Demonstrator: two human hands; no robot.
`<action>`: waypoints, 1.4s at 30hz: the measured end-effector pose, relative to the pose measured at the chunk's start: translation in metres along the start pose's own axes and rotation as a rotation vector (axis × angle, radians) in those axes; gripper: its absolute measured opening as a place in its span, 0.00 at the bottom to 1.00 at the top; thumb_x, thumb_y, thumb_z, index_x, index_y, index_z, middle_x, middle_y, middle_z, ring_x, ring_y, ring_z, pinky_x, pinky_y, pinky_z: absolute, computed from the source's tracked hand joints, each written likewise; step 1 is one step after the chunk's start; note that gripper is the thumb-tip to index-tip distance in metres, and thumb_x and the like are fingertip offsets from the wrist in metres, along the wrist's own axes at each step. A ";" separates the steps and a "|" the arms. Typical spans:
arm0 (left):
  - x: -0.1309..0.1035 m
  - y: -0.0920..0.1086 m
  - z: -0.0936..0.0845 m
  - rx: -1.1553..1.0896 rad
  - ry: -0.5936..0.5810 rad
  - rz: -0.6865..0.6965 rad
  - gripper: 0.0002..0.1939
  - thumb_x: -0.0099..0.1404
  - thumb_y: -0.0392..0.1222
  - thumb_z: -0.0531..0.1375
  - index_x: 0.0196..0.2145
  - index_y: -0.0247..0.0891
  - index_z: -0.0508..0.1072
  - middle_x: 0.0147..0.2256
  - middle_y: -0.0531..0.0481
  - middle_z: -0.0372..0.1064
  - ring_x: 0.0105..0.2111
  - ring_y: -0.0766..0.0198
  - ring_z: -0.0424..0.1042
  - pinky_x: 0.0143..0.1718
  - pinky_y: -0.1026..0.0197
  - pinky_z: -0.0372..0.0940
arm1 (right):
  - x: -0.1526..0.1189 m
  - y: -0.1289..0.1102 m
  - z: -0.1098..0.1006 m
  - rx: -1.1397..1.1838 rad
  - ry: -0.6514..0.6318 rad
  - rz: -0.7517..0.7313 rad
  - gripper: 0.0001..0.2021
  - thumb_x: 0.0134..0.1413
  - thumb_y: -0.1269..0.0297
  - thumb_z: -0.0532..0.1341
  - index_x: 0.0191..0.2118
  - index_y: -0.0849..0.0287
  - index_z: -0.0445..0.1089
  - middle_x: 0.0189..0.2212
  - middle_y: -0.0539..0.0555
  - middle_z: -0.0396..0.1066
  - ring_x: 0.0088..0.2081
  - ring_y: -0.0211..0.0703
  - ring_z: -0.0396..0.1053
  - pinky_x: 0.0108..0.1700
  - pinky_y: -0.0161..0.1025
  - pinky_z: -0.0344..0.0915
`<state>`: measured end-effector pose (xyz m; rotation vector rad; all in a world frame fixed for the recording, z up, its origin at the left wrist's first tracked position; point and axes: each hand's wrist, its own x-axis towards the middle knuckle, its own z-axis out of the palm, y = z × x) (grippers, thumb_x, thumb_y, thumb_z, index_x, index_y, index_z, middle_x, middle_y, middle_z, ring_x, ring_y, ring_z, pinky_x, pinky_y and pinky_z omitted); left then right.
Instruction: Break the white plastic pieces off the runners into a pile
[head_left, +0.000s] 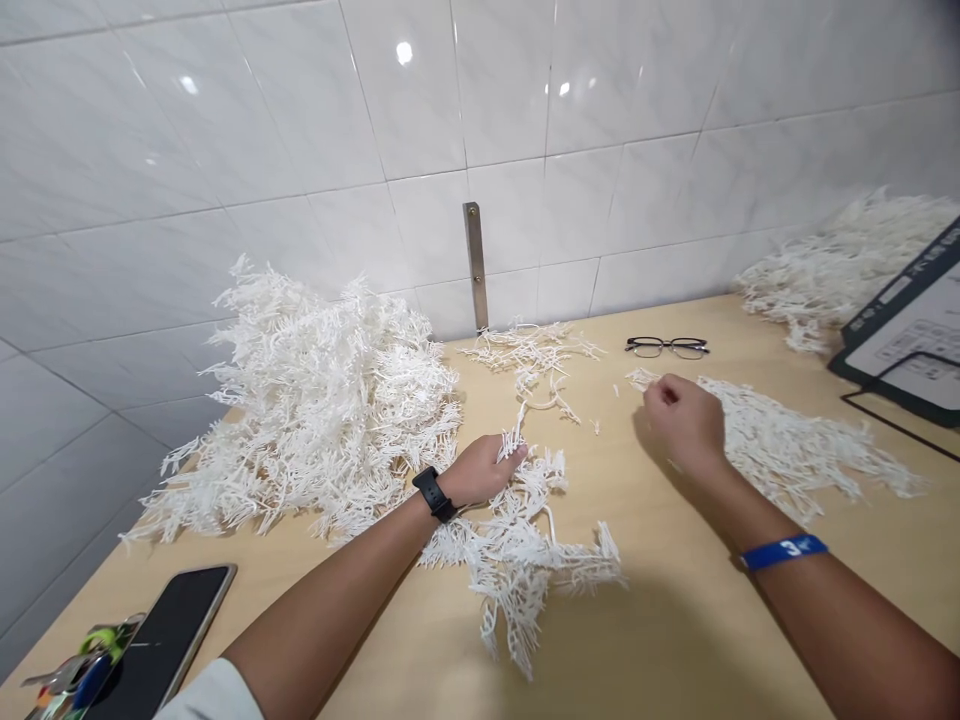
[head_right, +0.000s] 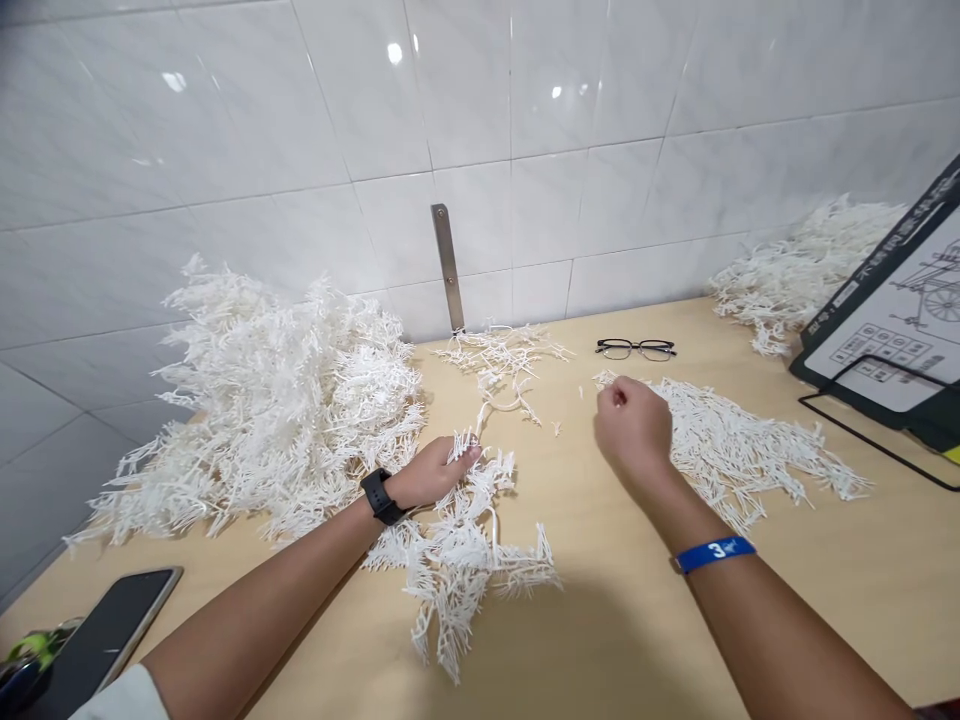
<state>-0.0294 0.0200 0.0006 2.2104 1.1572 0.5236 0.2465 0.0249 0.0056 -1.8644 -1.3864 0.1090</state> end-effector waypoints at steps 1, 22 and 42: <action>0.000 0.000 0.000 -0.014 0.004 -0.017 0.23 0.69 0.58 0.44 0.24 0.39 0.51 0.22 0.56 0.49 0.24 0.68 0.50 0.27 0.62 0.46 | 0.007 0.007 -0.004 -0.045 -0.033 0.061 0.13 0.54 0.63 0.54 0.20 0.56 0.55 0.17 0.50 0.58 0.23 0.39 0.50 0.28 0.38 0.44; 0.003 0.006 -0.001 -0.178 0.007 -0.059 0.21 0.67 0.57 0.50 0.26 0.37 0.60 0.25 0.55 0.58 0.27 0.67 0.57 0.30 0.64 0.53 | -0.038 -0.034 0.007 0.354 -1.035 -0.388 0.21 0.59 0.53 0.53 0.20 0.57 0.50 0.20 0.45 0.45 0.24 0.34 0.45 0.27 0.35 0.44; 0.001 0.006 0.001 -0.028 0.004 -0.021 0.24 0.69 0.58 0.46 0.23 0.38 0.53 0.22 0.56 0.52 0.24 0.68 0.53 0.27 0.63 0.48 | -0.030 -0.030 0.016 0.059 -0.483 -0.339 0.12 0.46 0.67 0.52 0.17 0.57 0.49 0.15 0.46 0.50 0.22 0.35 0.47 0.27 0.37 0.42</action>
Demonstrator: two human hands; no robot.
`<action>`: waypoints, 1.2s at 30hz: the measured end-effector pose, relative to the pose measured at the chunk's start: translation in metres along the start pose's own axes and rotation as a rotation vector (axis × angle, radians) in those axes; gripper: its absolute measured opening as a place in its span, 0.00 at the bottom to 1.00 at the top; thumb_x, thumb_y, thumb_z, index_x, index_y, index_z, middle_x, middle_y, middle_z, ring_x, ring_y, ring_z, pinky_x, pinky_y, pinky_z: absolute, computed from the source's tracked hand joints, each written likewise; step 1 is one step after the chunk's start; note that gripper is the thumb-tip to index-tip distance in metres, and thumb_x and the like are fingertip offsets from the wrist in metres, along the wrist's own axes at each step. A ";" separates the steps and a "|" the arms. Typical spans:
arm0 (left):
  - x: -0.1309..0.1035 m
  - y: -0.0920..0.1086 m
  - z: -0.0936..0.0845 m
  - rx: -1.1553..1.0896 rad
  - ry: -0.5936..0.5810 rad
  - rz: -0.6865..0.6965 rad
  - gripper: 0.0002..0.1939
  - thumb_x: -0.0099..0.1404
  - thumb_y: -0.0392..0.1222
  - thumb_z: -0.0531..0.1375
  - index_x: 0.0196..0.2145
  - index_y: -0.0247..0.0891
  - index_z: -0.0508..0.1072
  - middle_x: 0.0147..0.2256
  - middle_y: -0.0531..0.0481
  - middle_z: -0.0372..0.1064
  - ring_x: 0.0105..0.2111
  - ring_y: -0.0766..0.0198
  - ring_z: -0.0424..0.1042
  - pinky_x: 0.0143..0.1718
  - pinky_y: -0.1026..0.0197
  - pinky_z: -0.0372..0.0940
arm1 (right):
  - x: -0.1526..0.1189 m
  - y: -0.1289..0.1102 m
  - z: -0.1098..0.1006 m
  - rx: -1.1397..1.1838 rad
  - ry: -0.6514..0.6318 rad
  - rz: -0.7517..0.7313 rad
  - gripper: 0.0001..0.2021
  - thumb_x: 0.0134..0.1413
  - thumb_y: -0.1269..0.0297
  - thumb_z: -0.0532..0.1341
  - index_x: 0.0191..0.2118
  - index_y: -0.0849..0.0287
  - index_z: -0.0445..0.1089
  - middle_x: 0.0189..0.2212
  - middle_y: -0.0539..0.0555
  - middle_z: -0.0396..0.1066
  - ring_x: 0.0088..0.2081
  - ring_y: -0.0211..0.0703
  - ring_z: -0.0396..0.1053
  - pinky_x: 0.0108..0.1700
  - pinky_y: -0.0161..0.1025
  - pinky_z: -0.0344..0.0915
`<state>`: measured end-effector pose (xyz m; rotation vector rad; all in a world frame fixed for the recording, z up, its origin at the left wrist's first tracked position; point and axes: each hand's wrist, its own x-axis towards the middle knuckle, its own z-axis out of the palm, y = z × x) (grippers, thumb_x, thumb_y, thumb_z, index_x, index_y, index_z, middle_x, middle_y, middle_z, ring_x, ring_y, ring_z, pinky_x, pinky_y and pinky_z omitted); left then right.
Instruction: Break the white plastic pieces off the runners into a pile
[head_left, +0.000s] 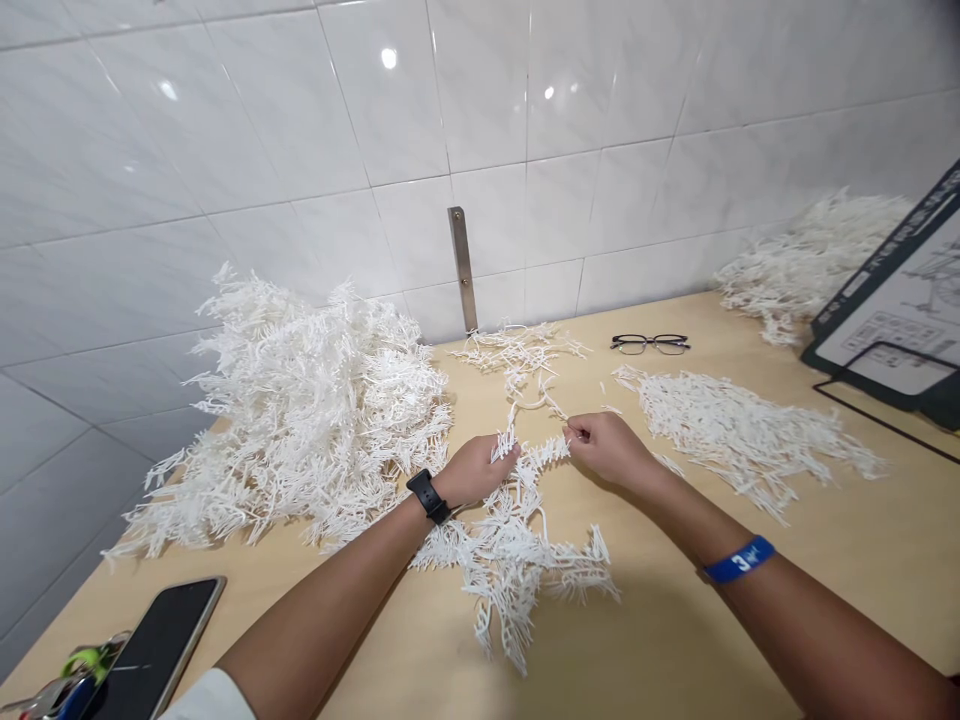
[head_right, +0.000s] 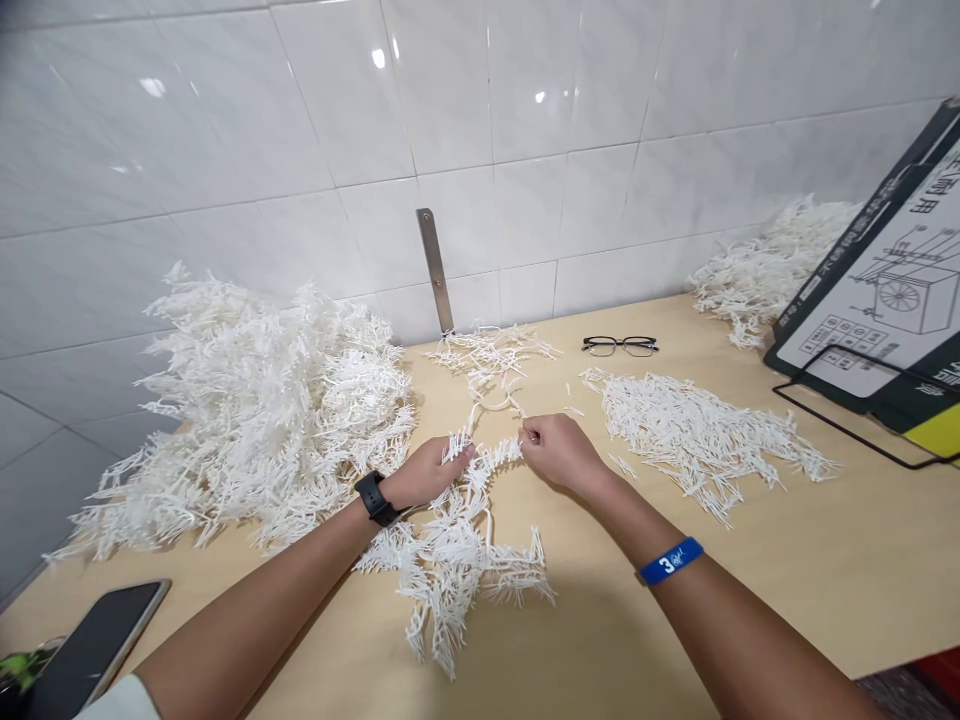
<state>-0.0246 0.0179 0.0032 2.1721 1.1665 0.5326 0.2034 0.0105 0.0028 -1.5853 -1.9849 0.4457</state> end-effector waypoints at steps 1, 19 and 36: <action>0.000 -0.001 0.000 0.003 -0.005 0.005 0.24 0.69 0.58 0.45 0.23 0.38 0.53 0.22 0.56 0.52 0.24 0.68 0.53 0.27 0.63 0.48 | 0.001 0.000 0.000 -0.034 0.008 -0.010 0.12 0.47 0.67 0.53 0.17 0.57 0.50 0.15 0.46 0.51 0.21 0.35 0.48 0.27 0.37 0.42; 0.002 -0.002 0.001 0.007 0.050 -0.030 0.25 0.69 0.60 0.45 0.24 0.38 0.58 0.21 0.55 0.55 0.24 0.67 0.54 0.27 0.63 0.50 | 0.007 0.013 0.007 0.038 0.019 0.017 0.18 0.57 0.59 0.52 0.19 0.56 0.48 0.16 0.46 0.50 0.22 0.36 0.50 0.27 0.36 0.45; 0.001 0.005 -0.001 -0.123 -0.019 -0.047 0.24 0.64 0.59 0.55 0.31 0.34 0.75 0.26 0.51 0.70 0.29 0.63 0.67 0.33 0.64 0.62 | -0.002 -0.003 0.003 0.464 -0.132 -0.142 0.14 0.61 0.54 0.53 0.34 0.59 0.69 0.28 0.51 0.68 0.32 0.42 0.64 0.36 0.37 0.61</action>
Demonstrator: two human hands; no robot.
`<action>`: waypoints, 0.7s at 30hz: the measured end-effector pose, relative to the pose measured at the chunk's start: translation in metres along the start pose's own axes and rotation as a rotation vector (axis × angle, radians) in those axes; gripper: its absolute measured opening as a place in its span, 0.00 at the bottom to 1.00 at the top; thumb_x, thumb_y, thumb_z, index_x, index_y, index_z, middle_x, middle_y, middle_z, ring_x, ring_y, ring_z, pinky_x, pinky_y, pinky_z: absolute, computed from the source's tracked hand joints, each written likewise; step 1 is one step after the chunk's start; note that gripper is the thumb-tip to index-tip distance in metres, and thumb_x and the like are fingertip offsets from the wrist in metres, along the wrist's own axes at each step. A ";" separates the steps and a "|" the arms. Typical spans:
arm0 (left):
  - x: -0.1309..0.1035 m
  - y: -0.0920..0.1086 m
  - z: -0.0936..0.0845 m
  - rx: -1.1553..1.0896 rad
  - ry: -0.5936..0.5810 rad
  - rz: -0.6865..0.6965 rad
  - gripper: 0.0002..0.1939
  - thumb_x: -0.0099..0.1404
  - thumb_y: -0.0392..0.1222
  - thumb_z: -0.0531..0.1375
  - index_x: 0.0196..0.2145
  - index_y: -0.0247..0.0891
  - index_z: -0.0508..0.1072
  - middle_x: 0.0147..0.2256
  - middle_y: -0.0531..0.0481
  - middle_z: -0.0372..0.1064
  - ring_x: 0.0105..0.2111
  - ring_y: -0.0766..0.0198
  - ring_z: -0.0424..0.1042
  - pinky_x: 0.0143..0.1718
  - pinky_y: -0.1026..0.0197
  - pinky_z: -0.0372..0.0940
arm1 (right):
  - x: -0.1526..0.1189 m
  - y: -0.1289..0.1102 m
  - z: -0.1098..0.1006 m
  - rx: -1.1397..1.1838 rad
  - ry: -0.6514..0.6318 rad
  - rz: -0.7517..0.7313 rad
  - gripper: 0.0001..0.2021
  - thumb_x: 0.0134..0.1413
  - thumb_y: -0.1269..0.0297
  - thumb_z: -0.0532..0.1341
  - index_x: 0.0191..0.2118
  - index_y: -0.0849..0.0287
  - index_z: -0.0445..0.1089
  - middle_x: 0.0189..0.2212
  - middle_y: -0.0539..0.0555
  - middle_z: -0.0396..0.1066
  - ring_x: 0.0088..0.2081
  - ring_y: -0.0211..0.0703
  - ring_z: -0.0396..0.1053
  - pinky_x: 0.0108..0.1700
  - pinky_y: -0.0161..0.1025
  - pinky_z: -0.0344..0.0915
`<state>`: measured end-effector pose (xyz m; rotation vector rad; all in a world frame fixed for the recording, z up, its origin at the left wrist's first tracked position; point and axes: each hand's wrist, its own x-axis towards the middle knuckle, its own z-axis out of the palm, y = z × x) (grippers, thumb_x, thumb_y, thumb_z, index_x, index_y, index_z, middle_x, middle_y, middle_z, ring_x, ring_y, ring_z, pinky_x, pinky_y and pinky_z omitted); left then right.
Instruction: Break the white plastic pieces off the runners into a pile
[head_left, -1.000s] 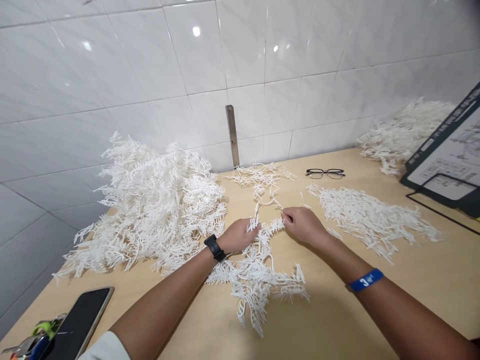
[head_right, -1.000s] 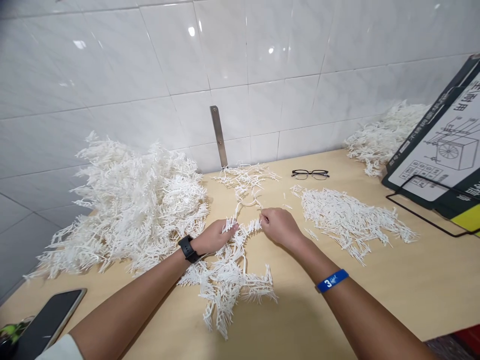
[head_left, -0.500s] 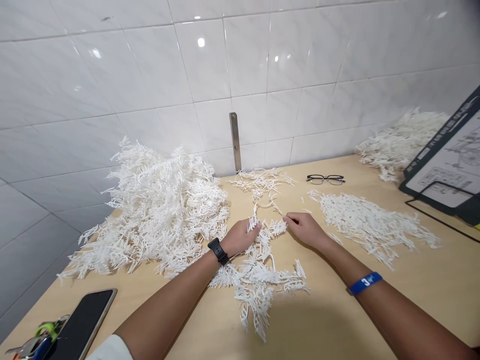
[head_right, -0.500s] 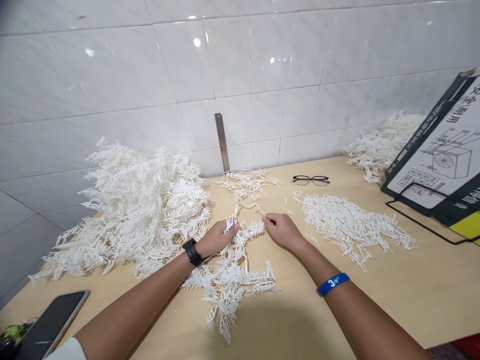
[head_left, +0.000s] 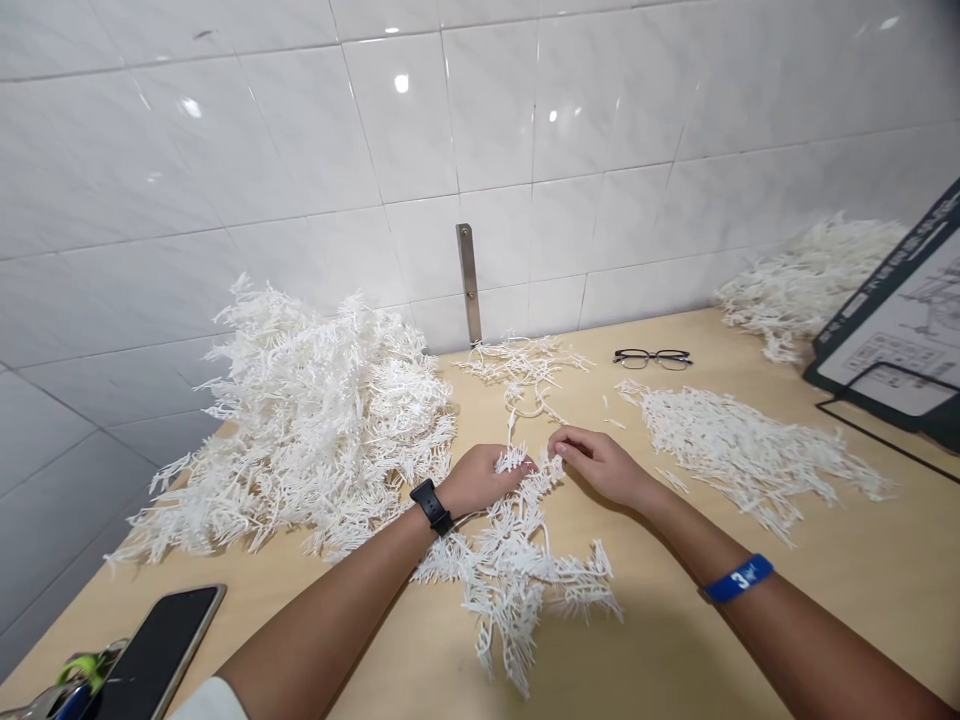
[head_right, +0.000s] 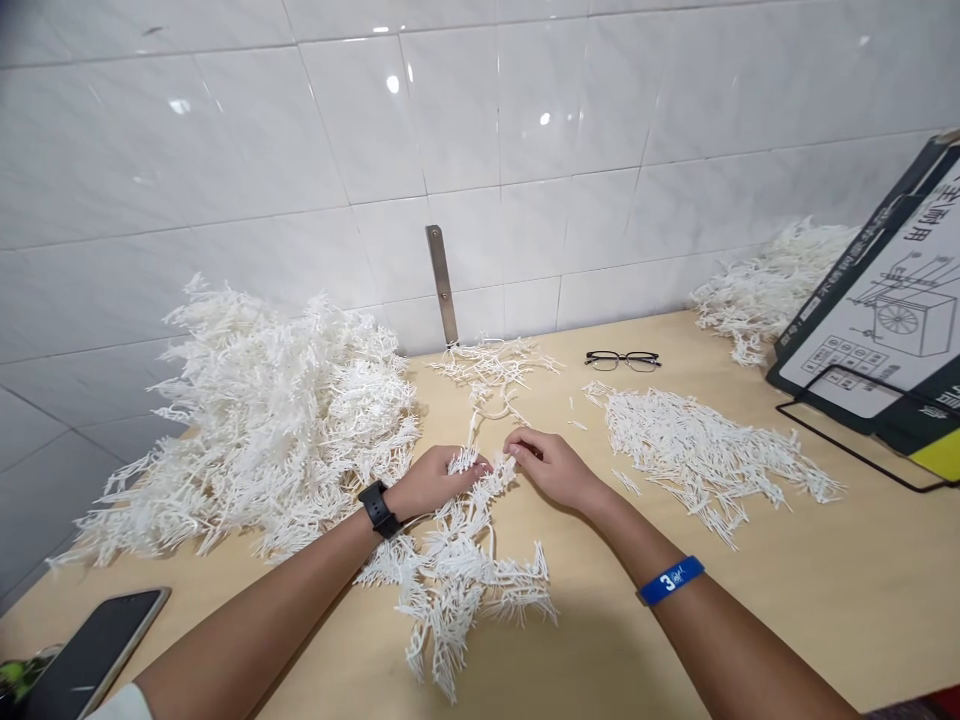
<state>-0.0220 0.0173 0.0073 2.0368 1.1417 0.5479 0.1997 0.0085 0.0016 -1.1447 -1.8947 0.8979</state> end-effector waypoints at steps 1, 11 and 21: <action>0.000 0.000 0.000 -0.002 0.011 0.018 0.22 0.65 0.57 0.54 0.33 0.34 0.75 0.29 0.50 0.72 0.31 0.62 0.69 0.35 0.63 0.63 | 0.000 0.000 0.000 0.011 -0.010 0.013 0.14 0.62 0.54 0.53 0.37 0.59 0.69 0.27 0.51 0.67 0.30 0.41 0.64 0.35 0.37 0.61; 0.002 -0.009 0.001 -0.049 0.051 0.166 0.11 0.62 0.35 0.53 0.37 0.35 0.74 0.38 0.48 0.76 0.39 0.60 0.72 0.46 0.60 0.64 | 0.000 -0.001 0.007 -0.068 -0.144 -0.051 0.12 0.58 0.64 0.54 0.42 0.59 0.74 0.33 0.54 0.72 0.33 0.41 0.66 0.36 0.37 0.61; 0.001 -0.007 -0.001 -0.068 -0.006 0.197 0.07 0.64 0.36 0.53 0.35 0.35 0.71 0.35 0.49 0.72 0.37 0.62 0.70 0.44 0.61 0.63 | -0.001 -0.003 0.012 -0.193 -0.126 -0.103 0.10 0.60 0.63 0.55 0.29 0.60 0.68 0.27 0.50 0.68 0.29 0.38 0.63 0.33 0.35 0.55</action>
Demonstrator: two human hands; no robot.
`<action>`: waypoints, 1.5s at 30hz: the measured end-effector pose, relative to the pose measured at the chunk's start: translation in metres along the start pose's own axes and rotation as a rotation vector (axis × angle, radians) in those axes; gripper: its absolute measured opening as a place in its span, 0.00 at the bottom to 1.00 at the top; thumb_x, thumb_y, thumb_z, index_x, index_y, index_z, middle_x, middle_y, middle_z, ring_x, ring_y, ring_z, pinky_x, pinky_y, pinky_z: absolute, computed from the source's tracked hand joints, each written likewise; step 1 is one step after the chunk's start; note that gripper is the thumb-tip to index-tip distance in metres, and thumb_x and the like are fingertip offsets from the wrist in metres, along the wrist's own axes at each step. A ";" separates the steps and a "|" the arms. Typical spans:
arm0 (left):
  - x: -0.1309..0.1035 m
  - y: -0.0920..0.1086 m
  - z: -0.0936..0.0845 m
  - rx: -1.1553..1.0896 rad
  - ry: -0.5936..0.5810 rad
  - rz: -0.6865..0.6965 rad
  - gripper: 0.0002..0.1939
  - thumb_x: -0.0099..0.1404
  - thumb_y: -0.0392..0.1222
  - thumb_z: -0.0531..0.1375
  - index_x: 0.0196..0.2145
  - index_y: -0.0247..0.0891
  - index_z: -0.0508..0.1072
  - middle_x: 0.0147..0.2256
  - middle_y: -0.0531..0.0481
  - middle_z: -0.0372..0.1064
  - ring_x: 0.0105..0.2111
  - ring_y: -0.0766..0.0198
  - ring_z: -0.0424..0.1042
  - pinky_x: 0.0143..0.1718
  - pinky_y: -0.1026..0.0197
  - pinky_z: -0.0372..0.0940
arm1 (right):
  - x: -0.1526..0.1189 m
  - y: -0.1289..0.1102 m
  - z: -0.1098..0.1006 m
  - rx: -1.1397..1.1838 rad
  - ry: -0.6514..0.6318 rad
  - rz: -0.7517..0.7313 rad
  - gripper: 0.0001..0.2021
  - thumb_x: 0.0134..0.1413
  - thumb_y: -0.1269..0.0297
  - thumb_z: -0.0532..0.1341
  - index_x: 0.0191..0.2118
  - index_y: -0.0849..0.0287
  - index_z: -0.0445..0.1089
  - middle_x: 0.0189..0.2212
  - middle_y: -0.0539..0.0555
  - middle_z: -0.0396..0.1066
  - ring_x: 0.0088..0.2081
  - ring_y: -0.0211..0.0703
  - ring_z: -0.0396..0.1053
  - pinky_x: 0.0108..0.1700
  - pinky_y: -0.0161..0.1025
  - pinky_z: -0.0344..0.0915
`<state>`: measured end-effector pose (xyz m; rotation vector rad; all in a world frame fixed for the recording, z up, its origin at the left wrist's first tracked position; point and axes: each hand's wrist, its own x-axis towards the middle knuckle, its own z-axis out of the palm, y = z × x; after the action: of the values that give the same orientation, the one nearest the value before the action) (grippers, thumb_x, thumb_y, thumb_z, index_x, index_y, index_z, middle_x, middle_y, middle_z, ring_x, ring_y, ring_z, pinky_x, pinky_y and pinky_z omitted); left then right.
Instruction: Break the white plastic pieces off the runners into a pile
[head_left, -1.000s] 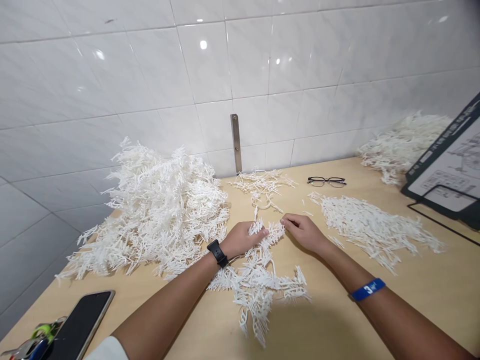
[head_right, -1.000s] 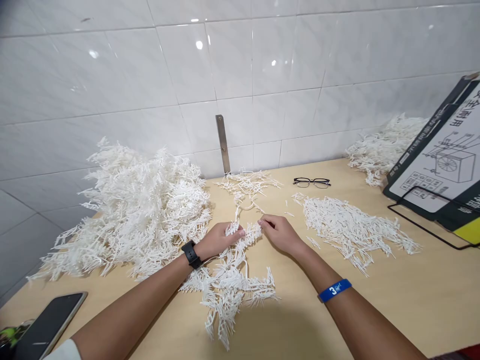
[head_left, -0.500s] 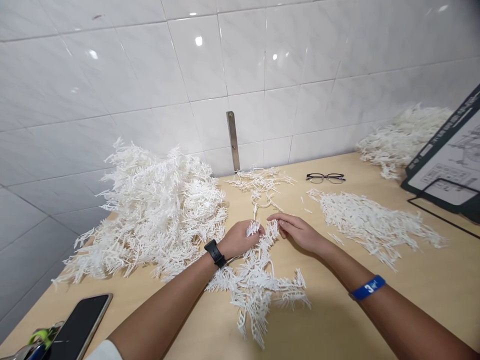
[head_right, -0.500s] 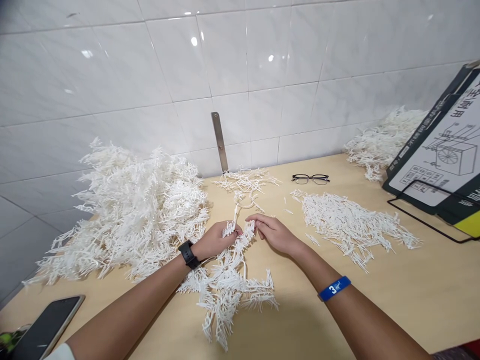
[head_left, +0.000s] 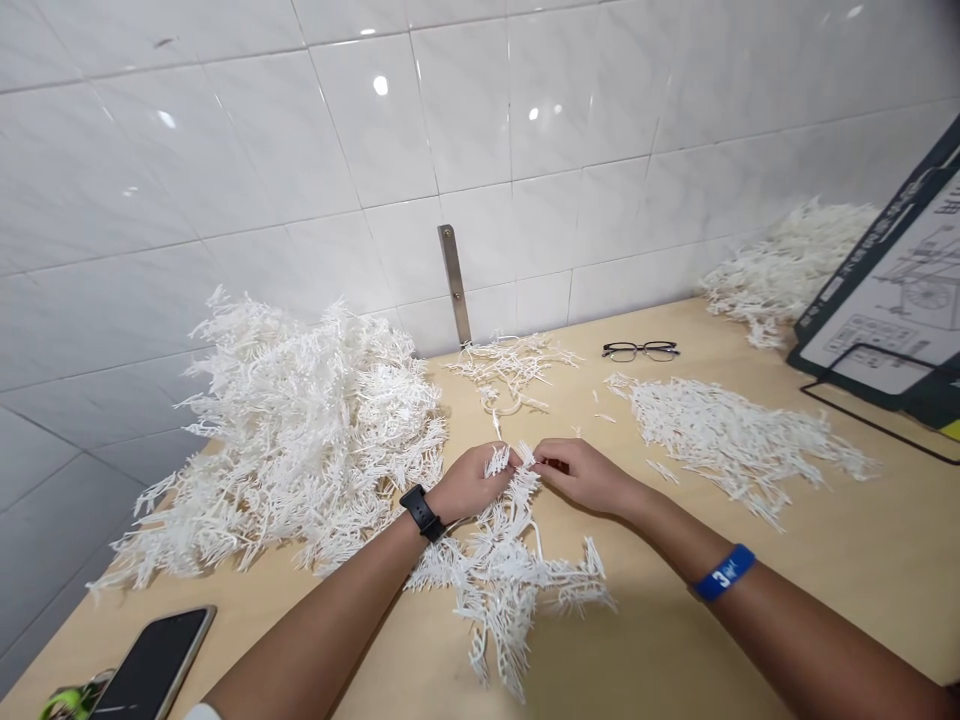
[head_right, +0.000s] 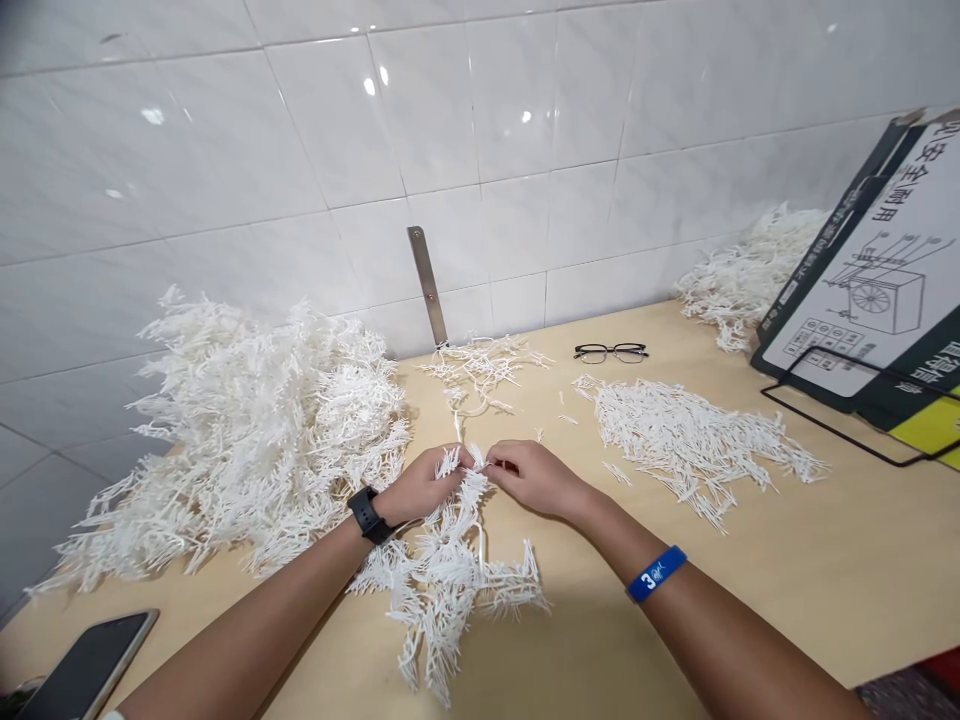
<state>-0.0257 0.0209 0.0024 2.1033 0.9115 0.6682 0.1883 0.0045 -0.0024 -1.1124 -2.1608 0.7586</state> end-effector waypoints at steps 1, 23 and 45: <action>0.000 0.000 0.000 0.012 -0.015 0.000 0.08 0.65 0.38 0.53 0.36 0.35 0.71 0.35 0.49 0.72 0.37 0.62 0.70 0.43 0.61 0.63 | 0.000 0.000 0.000 -0.009 -0.004 0.008 0.10 0.60 0.64 0.55 0.28 0.60 0.67 0.26 0.49 0.66 0.28 0.38 0.62 0.32 0.35 0.54; -0.004 0.001 -0.004 -0.009 -0.126 -0.094 0.12 0.64 0.47 0.57 0.29 0.36 0.65 0.27 0.55 0.63 0.29 0.68 0.62 0.35 0.65 0.57 | -0.001 0.008 -0.019 -0.558 0.079 0.235 0.08 0.54 0.68 0.53 0.24 0.57 0.59 0.22 0.52 0.65 0.25 0.39 0.55 0.28 0.37 0.43; -0.002 -0.005 -0.004 -0.117 -0.143 -0.043 0.22 0.65 0.59 0.56 0.32 0.34 0.69 0.32 0.49 0.71 0.34 0.63 0.68 0.42 0.62 0.62 | -0.003 -0.006 0.002 0.014 -0.011 -0.068 0.07 0.61 0.65 0.56 0.33 0.59 0.68 0.30 0.51 0.68 0.32 0.39 0.64 0.35 0.35 0.58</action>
<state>-0.0314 0.0232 0.0008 1.9940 0.8163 0.5295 0.1851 -0.0012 0.0001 -1.0245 -2.1876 0.7495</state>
